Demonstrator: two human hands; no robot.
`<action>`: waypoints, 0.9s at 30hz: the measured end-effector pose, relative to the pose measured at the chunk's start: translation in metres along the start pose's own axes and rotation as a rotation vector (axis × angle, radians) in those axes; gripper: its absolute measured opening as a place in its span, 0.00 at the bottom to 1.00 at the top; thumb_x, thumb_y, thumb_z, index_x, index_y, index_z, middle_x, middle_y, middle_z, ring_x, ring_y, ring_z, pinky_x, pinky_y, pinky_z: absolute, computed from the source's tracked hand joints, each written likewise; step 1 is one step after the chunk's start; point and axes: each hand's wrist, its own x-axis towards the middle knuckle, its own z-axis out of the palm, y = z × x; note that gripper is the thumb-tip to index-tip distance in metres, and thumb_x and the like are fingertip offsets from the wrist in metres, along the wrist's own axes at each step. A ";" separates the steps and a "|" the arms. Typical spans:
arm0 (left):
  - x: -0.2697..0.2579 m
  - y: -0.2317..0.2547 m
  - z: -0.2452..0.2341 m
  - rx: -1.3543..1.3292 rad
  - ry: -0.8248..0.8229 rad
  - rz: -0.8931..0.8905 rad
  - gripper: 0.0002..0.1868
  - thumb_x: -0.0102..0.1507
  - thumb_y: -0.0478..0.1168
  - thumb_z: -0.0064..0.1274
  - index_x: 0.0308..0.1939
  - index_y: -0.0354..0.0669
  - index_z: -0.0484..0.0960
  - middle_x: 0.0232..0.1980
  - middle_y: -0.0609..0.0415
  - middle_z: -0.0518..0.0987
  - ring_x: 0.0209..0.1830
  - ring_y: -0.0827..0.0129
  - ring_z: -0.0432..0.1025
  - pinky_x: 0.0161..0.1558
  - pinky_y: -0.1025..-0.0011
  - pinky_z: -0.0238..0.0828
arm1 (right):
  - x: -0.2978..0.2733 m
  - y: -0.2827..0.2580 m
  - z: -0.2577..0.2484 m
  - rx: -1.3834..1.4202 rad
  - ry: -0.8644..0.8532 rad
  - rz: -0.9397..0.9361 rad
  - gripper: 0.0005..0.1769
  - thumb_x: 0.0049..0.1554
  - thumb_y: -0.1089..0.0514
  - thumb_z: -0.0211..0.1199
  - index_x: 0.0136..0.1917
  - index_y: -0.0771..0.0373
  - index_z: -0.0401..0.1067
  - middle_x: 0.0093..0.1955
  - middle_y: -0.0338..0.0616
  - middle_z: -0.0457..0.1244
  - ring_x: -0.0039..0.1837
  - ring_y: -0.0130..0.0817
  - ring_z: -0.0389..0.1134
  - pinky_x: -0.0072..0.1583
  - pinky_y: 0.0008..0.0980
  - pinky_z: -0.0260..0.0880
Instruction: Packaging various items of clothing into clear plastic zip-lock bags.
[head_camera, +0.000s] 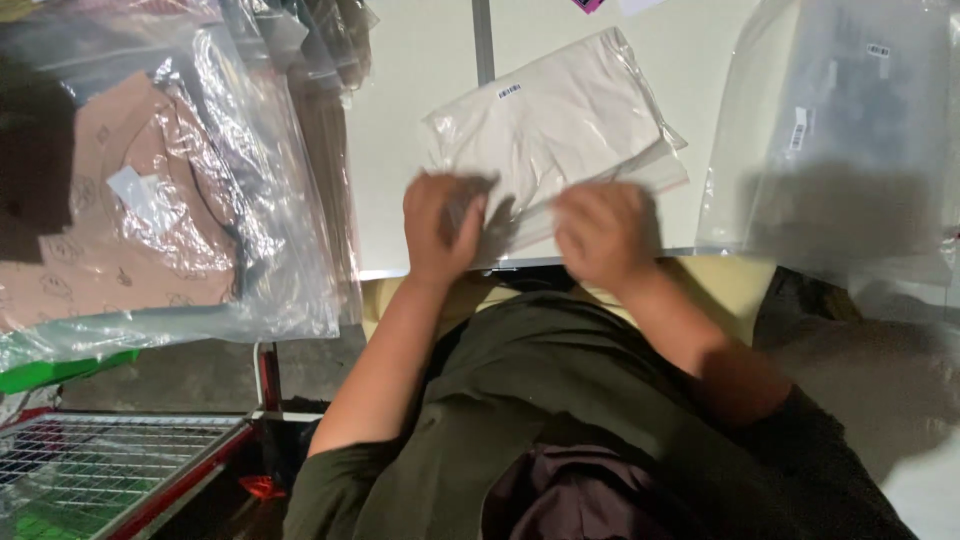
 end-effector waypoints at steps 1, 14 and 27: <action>-0.007 0.008 -0.006 -0.001 0.000 -0.001 0.12 0.63 0.37 0.63 0.49 0.43 0.81 0.51 0.52 0.79 0.55 0.57 0.74 0.71 0.53 0.64 | -0.008 -0.005 0.004 -0.001 -0.002 0.000 0.05 0.58 0.58 0.66 0.48 0.58 0.75 0.55 0.44 0.70 0.61 0.43 0.69 0.65 0.45 0.61; -0.059 0.020 -0.025 0.291 -0.301 0.220 0.24 0.60 0.43 0.64 0.58 0.40 0.80 0.54 0.50 0.77 0.57 0.56 0.71 0.64 0.54 0.61 | -0.032 -0.029 0.027 -0.076 -0.191 -0.137 0.30 0.56 0.48 0.68 0.67 0.64 0.72 0.66 0.44 0.64 0.69 0.41 0.62 0.71 0.45 0.56; -0.073 0.038 -0.028 0.075 -0.198 0.091 0.19 0.59 0.45 0.65 0.48 0.38 0.80 0.43 0.50 0.79 0.44 0.54 0.72 0.49 0.61 0.65 | -0.040 -0.023 0.018 -0.034 -0.115 -0.085 0.24 0.52 0.53 0.71 0.61 0.59 0.76 0.59 0.39 0.66 0.65 0.38 0.64 0.67 0.43 0.56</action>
